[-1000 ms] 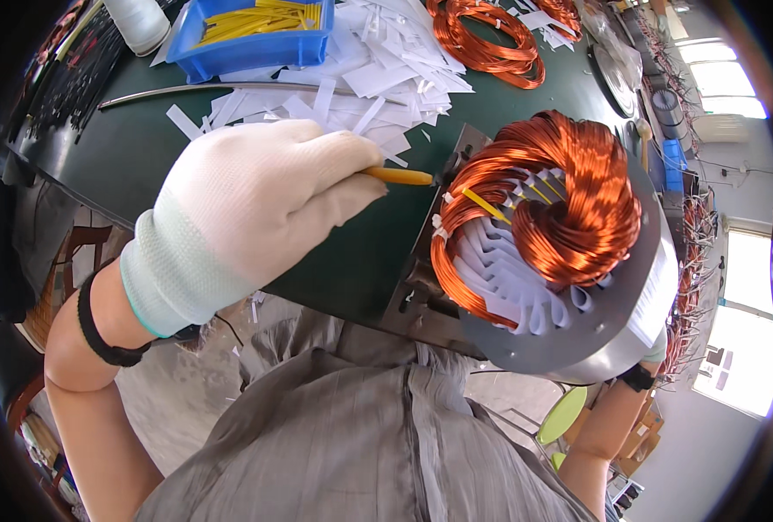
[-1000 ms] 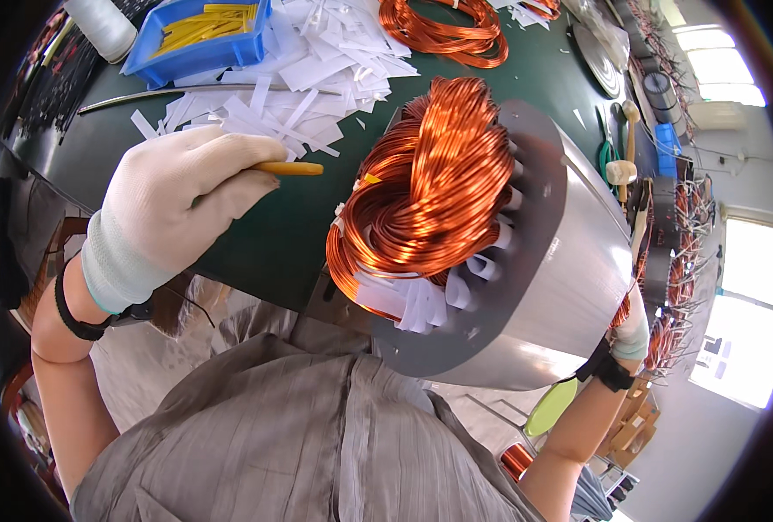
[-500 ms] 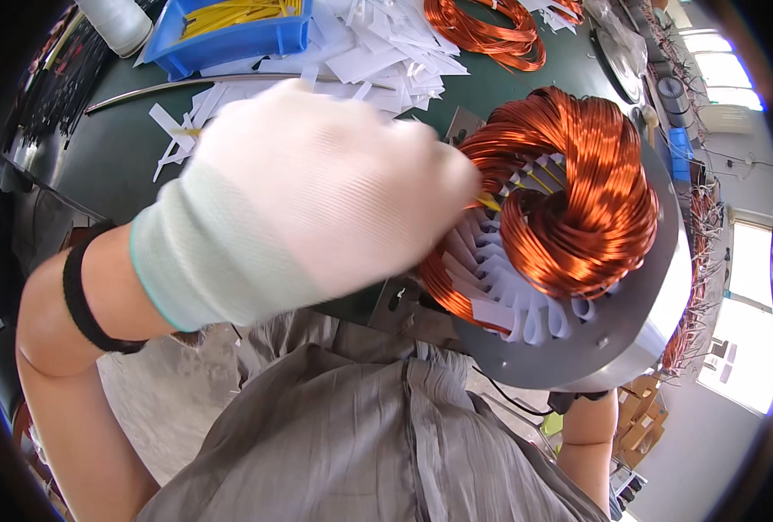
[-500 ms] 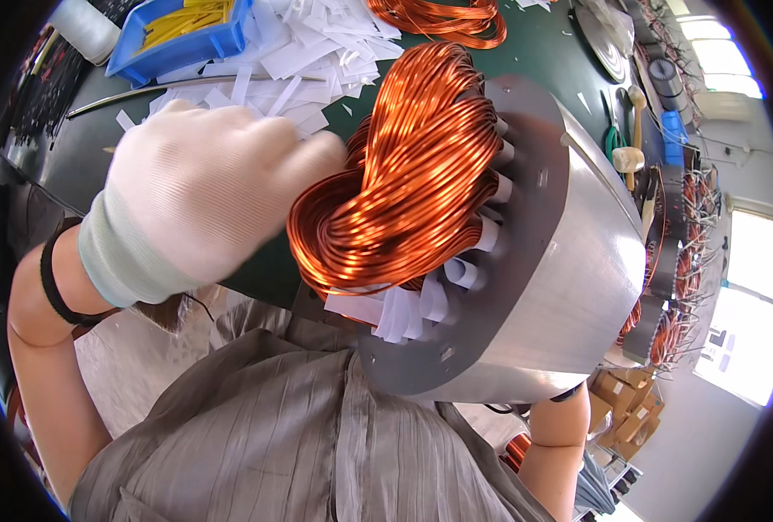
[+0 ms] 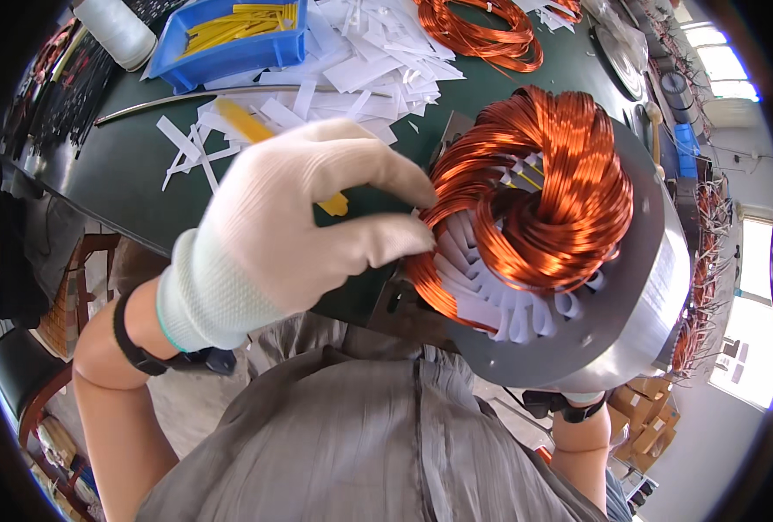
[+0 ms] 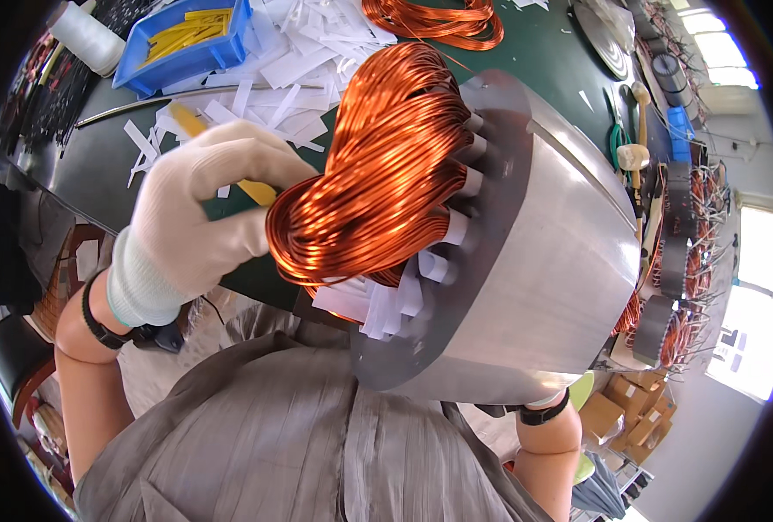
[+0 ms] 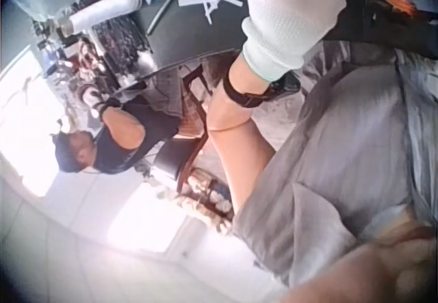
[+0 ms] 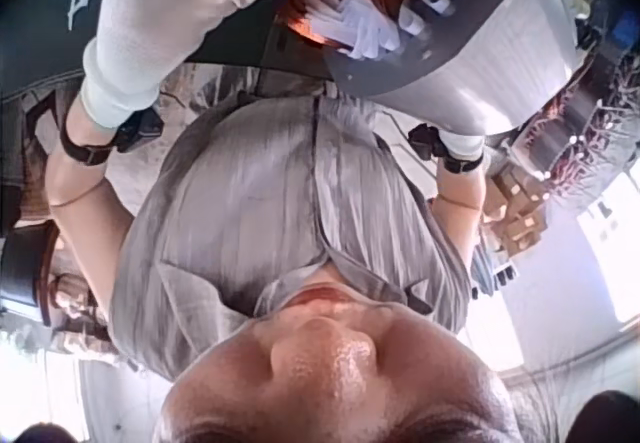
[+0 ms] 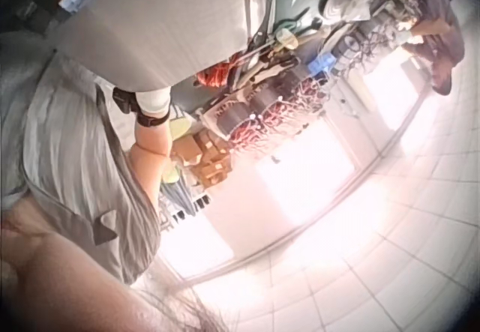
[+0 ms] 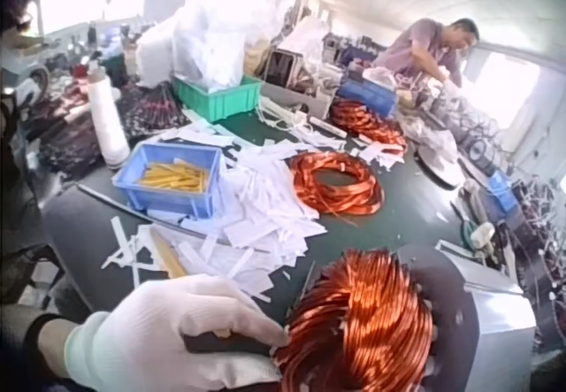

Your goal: Inserting and organizing copper wire coils into a motor stator housing using specialized hand tools on a factory assembly line.

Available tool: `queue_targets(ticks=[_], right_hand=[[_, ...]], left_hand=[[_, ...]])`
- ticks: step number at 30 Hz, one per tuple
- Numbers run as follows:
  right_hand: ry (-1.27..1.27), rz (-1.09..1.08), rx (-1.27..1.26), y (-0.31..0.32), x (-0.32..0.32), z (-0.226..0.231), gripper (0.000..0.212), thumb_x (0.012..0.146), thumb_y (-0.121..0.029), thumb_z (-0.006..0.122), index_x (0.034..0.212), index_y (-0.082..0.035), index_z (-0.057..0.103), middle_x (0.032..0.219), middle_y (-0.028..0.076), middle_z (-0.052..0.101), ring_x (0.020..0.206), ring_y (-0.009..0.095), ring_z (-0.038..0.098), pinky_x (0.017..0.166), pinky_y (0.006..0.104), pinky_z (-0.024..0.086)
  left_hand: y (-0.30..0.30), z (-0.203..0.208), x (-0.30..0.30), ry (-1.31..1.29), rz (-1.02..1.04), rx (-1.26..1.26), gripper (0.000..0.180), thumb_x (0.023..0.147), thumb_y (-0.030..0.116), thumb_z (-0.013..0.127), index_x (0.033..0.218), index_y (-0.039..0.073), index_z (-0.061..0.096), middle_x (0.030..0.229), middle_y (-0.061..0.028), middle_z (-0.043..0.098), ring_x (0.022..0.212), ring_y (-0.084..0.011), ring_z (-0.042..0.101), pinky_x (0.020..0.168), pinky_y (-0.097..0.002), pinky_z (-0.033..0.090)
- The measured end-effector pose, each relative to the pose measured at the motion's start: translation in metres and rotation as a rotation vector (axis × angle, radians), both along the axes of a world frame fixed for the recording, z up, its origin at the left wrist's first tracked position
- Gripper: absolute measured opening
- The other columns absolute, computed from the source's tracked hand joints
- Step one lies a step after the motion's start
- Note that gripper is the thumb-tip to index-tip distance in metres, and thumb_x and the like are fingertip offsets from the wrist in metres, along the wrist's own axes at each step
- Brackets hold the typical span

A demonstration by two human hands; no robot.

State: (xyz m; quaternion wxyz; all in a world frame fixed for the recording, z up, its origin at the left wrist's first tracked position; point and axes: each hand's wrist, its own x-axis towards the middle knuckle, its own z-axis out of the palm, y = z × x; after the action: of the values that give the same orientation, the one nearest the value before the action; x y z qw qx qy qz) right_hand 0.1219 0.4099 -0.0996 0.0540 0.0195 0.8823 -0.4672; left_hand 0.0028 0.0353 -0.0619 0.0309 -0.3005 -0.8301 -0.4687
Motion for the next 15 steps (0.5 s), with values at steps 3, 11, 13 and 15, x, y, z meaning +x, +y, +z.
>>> queue_targets(ticks=[3,11,13,15], right_hand=[[0.004,-0.002,-0.015,0.001,0.000,-0.006,0.046,0.085,-0.016,0.063,0.128,0.003,0.058,0.124,0.021,0.063,0.111,0.032,0.063,0.090,0.0442,0.052],[0.020,-0.034,-0.012,0.003,-0.002,0.004,0.045,0.086,-0.015,0.062,0.127,0.002,0.059,0.123,0.021,0.063,0.111,0.032,0.063,0.090,0.0439,0.052],[0.025,-0.047,-0.011,0.004,-0.003,0.005,0.044,0.086,-0.015,0.062,0.127,0.002,0.059,0.123,0.021,0.063,0.111,0.032,0.063,0.090,0.0439,0.052],[0.026,-0.059,-0.011,0.005,-0.001,0.007,0.044,0.087,-0.015,0.062,0.127,0.002,0.059,0.123,0.021,0.063,0.111,0.032,0.063,0.090,0.0438,0.052]], left_hand=[[0.009,-0.010,0.002,-0.272,-0.001,0.192,0.025,0.077,0.015,0.086,0.092,0.002,0.071,0.095,-0.0053,0.067,0.088,-0.0179,0.063,0.083,-0.0316,0.050],[0.010,-0.008,0.002,-0.152,-0.040,0.122,0.021,0.080,0.008,0.079,0.092,0.001,0.063,0.087,-0.0089,0.062,0.083,-0.0241,0.061,0.079,-0.0347,0.050],[0.016,-0.015,0.010,-0.183,-0.006,0.067,0.019,0.083,0.004,0.073,0.096,-0.001,0.060,0.086,-0.0127,0.061,0.080,-0.0300,0.060,0.074,-0.0376,0.050],[0.019,-0.018,0.020,-0.282,0.016,0.169,0.018,0.084,0.003,0.072,0.091,-0.001,0.056,0.084,-0.0110,0.061,0.078,-0.0284,0.061,0.073,-0.0363,0.050]])
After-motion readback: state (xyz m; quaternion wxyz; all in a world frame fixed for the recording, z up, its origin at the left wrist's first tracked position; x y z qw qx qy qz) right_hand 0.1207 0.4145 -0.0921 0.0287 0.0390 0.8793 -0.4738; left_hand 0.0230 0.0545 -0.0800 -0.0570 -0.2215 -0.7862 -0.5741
